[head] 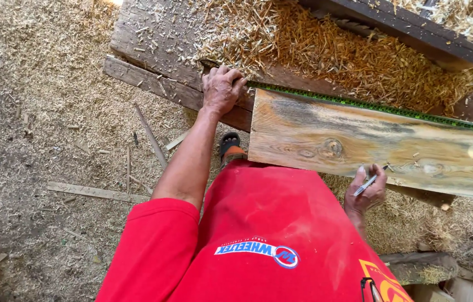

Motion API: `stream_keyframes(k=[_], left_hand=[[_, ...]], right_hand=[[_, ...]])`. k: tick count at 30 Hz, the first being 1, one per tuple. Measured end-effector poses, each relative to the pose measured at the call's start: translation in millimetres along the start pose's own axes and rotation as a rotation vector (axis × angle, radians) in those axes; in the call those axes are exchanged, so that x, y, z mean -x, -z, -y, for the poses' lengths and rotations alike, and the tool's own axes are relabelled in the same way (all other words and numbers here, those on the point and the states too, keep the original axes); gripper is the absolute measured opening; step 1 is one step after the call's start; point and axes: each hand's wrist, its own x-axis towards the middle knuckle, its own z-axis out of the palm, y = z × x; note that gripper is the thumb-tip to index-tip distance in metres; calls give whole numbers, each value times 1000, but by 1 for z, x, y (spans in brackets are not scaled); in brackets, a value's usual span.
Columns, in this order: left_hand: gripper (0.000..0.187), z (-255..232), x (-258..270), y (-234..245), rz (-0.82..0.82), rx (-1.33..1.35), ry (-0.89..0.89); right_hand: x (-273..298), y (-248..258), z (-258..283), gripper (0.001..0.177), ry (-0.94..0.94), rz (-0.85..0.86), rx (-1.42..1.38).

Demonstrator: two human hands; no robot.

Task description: Measuring and marking wooden boards and frames using a tape measure and a pen.

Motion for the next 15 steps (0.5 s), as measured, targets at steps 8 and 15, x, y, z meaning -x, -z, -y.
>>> stream_keyframes(k=[8,15], left_hand=[[21,7,-4,-5,21,-8,0],[22,7,-4,-4,45,2,10]], right_hand=[[-1,-2,-2,30,6,-11,17],[0,-4,-3,31,9,-34,18]])
